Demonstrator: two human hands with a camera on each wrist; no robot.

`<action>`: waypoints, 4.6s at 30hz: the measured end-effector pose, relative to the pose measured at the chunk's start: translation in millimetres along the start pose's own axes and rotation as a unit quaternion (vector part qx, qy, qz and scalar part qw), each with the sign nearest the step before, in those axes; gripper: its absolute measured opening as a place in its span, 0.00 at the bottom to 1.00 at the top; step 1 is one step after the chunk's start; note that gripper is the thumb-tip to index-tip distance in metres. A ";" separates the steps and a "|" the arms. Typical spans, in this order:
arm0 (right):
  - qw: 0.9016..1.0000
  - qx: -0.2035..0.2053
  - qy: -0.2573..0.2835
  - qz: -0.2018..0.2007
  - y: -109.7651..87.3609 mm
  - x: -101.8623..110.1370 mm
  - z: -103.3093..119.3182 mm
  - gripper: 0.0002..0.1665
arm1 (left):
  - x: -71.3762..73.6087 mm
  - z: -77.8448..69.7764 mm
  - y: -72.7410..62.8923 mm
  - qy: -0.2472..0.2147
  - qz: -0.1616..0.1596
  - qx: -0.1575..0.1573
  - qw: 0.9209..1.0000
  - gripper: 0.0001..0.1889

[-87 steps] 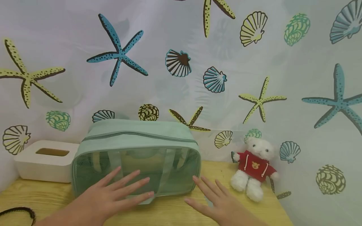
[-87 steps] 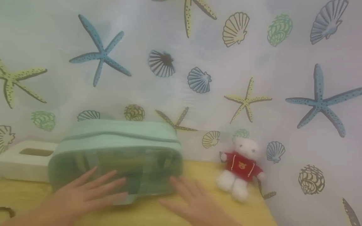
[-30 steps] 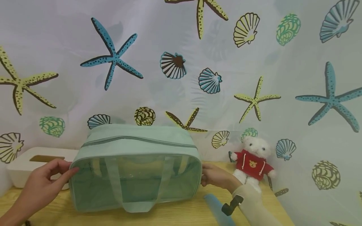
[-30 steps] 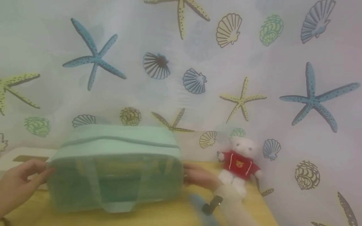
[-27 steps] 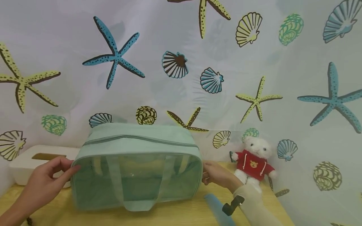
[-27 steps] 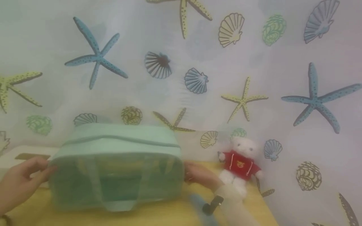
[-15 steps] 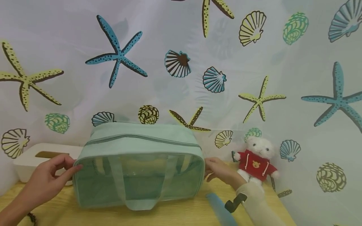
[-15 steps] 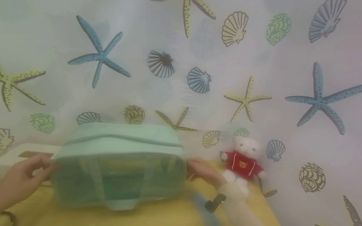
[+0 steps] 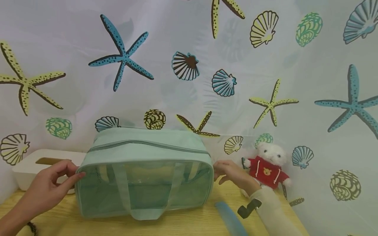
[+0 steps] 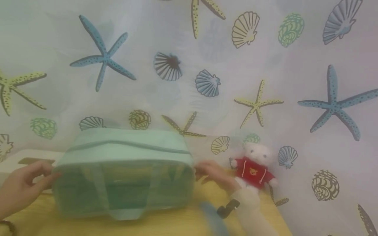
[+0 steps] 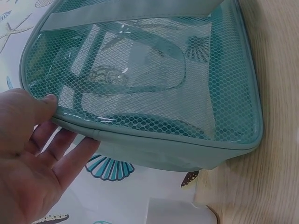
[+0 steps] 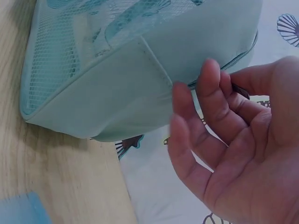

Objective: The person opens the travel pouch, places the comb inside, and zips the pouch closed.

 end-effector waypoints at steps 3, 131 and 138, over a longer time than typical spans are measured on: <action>1.000 0.002 0.000 0.001 -0.1 2.8 4.4 0.15 | -0.6 -0.3 -1.0 -0.009 0.001 -0.001 1.000 0.09; 0.997 0.067 -0.032 0.026 -7.3 11.1 118.7 0.19 | 3.9 3.6 2.2 -0.042 0.034 0.019 0.998 0.05; 0.997 0.068 -0.028 0.029 -6.3 9.2 118.8 0.19 | 4.6 3.8 -0.3 -0.026 0.031 0.027 0.999 0.05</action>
Point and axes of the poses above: each hand's wrist, its own y-axis towards the middle knuckle, its own x-axis out of the back of the hand, z = x × y, the point moved 4 cm from there along y, towards the middle knuckle, and after that the axes turned 11 degrees about -y, right-handed, at the moved point
